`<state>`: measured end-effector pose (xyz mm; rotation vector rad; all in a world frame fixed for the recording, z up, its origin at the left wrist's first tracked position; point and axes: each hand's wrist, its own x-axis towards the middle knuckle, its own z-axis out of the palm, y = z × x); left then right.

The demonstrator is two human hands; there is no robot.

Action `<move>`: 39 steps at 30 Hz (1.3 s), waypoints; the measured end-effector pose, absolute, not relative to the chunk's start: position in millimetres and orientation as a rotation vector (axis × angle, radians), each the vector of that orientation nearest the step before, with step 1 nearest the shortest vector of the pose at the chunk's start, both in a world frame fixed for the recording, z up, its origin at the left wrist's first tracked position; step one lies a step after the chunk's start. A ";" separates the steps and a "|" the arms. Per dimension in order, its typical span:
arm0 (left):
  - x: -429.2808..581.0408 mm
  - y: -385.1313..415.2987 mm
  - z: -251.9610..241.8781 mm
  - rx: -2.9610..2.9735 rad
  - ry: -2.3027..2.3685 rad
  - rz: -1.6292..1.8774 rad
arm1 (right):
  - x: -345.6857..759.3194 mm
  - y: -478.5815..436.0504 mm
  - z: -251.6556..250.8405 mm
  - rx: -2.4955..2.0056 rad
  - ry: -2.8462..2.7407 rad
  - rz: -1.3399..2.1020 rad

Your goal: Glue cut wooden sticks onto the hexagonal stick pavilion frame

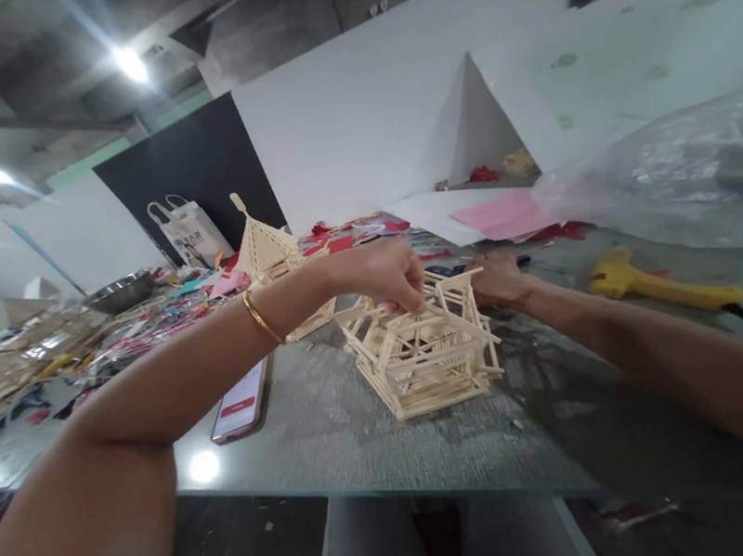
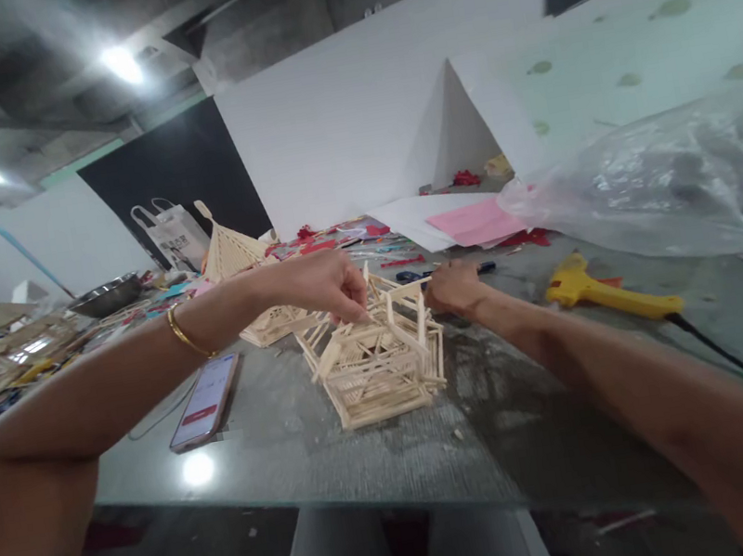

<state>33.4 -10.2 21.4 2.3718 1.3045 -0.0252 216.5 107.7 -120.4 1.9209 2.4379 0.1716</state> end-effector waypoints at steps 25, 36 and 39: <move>43.6 -7.0 18.0 2.489 1.213 -0.286 | 267.6 97.7 -58.3 2.118 2.623 0.109; 40.1 -0.9 14.7 2.437 1.162 -0.300 | 269.8 89.5 -55.9 2.091 2.641 0.093; 39.2 -0.1 13.9 2.412 1.140 -0.289 | 271.4 84.0 -49.8 2.041 2.660 0.085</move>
